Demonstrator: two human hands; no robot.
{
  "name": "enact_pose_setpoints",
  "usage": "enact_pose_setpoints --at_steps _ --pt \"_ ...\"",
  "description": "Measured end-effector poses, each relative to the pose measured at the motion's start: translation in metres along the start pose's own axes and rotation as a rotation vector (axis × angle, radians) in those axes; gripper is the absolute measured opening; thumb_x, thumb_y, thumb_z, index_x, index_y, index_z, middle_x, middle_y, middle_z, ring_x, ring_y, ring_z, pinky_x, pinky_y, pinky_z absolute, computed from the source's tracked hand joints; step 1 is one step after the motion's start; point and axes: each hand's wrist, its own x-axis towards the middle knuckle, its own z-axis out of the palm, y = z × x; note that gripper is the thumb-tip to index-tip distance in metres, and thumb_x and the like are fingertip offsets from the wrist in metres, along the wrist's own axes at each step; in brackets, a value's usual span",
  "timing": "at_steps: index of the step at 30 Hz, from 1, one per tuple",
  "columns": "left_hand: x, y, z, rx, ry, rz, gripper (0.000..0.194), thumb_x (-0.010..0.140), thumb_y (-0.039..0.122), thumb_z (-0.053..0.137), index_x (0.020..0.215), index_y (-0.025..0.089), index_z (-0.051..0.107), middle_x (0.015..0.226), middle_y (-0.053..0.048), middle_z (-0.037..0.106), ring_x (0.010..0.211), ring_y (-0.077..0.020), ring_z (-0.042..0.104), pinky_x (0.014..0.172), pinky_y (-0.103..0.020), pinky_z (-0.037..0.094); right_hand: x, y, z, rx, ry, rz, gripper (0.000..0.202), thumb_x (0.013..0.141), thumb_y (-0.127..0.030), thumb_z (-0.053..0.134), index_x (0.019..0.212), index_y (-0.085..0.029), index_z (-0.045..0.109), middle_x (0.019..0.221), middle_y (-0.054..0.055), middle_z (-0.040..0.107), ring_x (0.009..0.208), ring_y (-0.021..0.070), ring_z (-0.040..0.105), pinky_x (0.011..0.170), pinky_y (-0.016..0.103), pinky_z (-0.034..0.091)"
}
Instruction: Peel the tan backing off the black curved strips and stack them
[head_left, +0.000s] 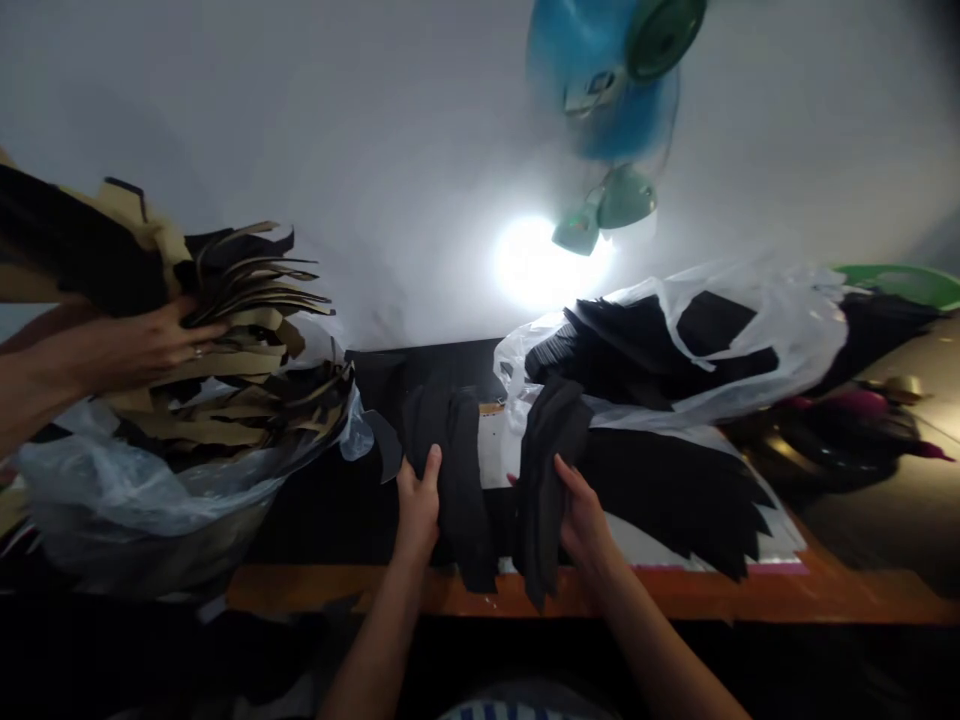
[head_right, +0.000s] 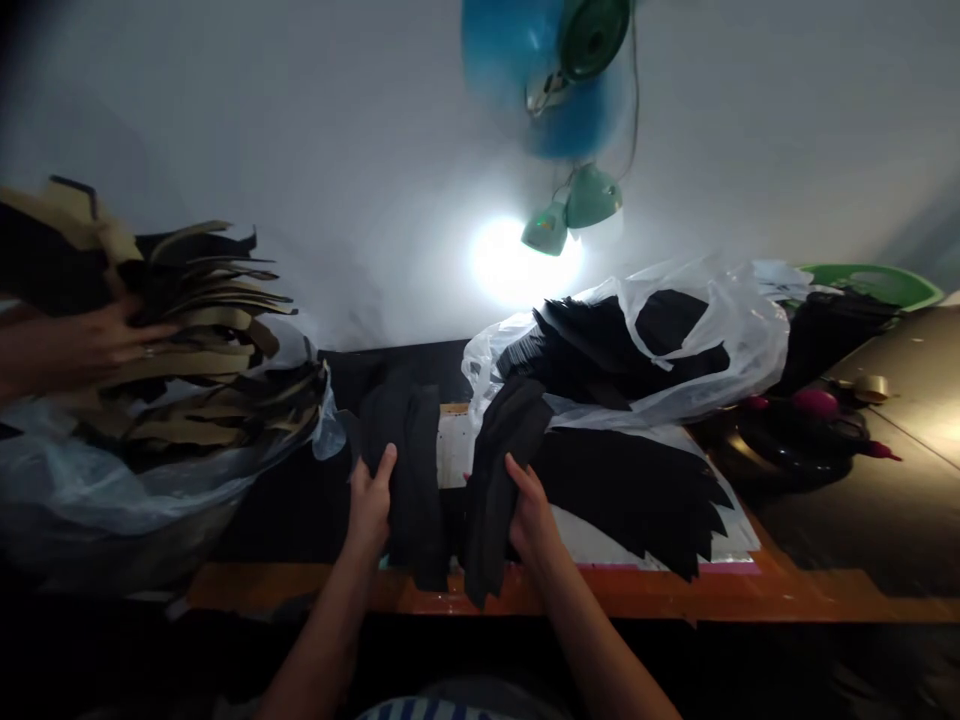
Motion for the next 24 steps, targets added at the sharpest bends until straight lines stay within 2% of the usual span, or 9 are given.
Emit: enact_pose_setpoints --at_steps 4,6,8,11,13,15,19,21,24 --pt "-0.011 0.001 0.007 -0.029 -0.145 -0.088 0.053 0.087 0.049 0.075 0.131 0.021 0.065 0.141 -0.012 0.065 0.134 -0.0298 0.060 0.119 -0.046 0.044 -0.009 0.011 0.009 -0.101 -0.094 0.080 0.043 0.070 -0.041 0.093 0.103 -0.021 0.074 0.096 0.004 0.080 0.085 0.0228 0.076 0.079 0.034 0.063" --pt "-0.016 -0.001 0.012 -0.029 -0.170 -0.070 0.052 0.087 0.049 0.075 0.130 0.021 0.067 0.139 -0.012 0.067 0.133 -0.0295 0.060 0.119 -0.045 0.045 -0.012 0.023 0.015 -0.139 -0.103 0.048 0.046 0.070 -0.040 0.093 0.108 -0.023 0.073 0.105 0.004 0.080 0.093 0.0228 0.076 0.085 0.033 0.061" --pt "-0.019 -0.004 0.014 -0.008 -0.137 -0.004 0.052 0.088 0.049 0.075 0.131 0.021 0.066 0.139 -0.011 0.066 0.134 -0.0283 0.060 0.120 -0.043 0.043 -0.014 0.032 0.019 -0.148 -0.091 -0.038 0.048 0.070 -0.041 0.093 0.110 -0.025 0.072 0.108 0.002 0.079 0.098 0.0217 0.075 0.089 0.032 0.060" --pt "-0.015 -0.009 0.012 -0.012 0.000 0.039 0.057 0.089 0.050 0.073 0.137 0.023 0.061 0.145 -0.011 0.062 0.135 -0.0270 0.058 0.120 -0.042 0.043 -0.013 0.034 0.017 -0.107 -0.032 -0.124 0.055 0.066 -0.038 0.095 0.113 -0.028 0.070 0.108 -0.001 0.079 0.097 0.0199 0.074 0.088 0.031 0.060" --pt "-0.006 -0.011 0.007 -0.040 0.080 0.039 0.059 0.090 0.053 0.071 0.140 0.023 0.058 0.148 -0.011 0.060 0.136 -0.0263 0.058 0.120 -0.041 0.043 -0.010 0.027 0.011 -0.053 0.035 -0.113 0.056 0.062 -0.037 0.097 0.111 -0.028 0.071 0.100 -0.002 0.079 0.088 0.0200 0.074 0.081 0.031 0.061" --pt "0.005 -0.011 -0.001 -0.021 0.109 0.034 0.061 0.092 0.055 0.068 0.141 0.022 0.057 0.148 -0.012 0.059 0.138 -0.0262 0.057 0.120 -0.041 0.043 -0.008 0.016 0.003 0.006 0.093 -0.089 0.051 0.061 -0.037 0.097 0.103 -0.026 0.072 0.088 -0.003 0.078 0.078 0.0195 0.073 0.074 0.030 0.060" --pt "0.018 -0.009 -0.011 0.158 0.149 0.006 0.067 0.090 0.058 0.069 0.143 0.019 0.054 0.153 -0.015 0.053 0.149 -0.0291 0.043 0.126 -0.044 0.033 -0.008 -0.003 -0.002 0.051 0.076 -0.055 0.037 0.067 -0.043 0.092 0.093 -0.024 0.073 0.082 0.000 0.077 0.071 0.0208 0.071 0.069 0.033 0.061" --pt "0.011 -0.009 -0.008 0.195 0.085 -0.003 0.065 0.088 0.057 0.072 0.139 0.019 0.057 0.153 -0.016 0.053 0.151 -0.0307 0.041 0.127 -0.045 0.031 -0.010 0.000 0.003 -0.008 0.059 -0.066 0.037 0.071 -0.046 0.090 0.097 -0.025 0.074 0.087 0.000 0.077 0.076 0.0230 0.073 0.073 0.036 0.062" --pt "-0.013 -0.006 0.003 0.219 -0.192 0.003 0.059 0.088 0.057 0.072 0.132 0.020 0.063 0.145 -0.015 0.061 0.144 -0.0323 0.050 0.124 -0.046 0.037 -0.009 0.020 0.015 -0.106 0.039 -0.161 0.049 0.075 -0.046 0.087 0.118 -0.029 0.071 0.111 -0.001 0.077 0.106 0.0251 0.072 0.096 0.038 0.059"
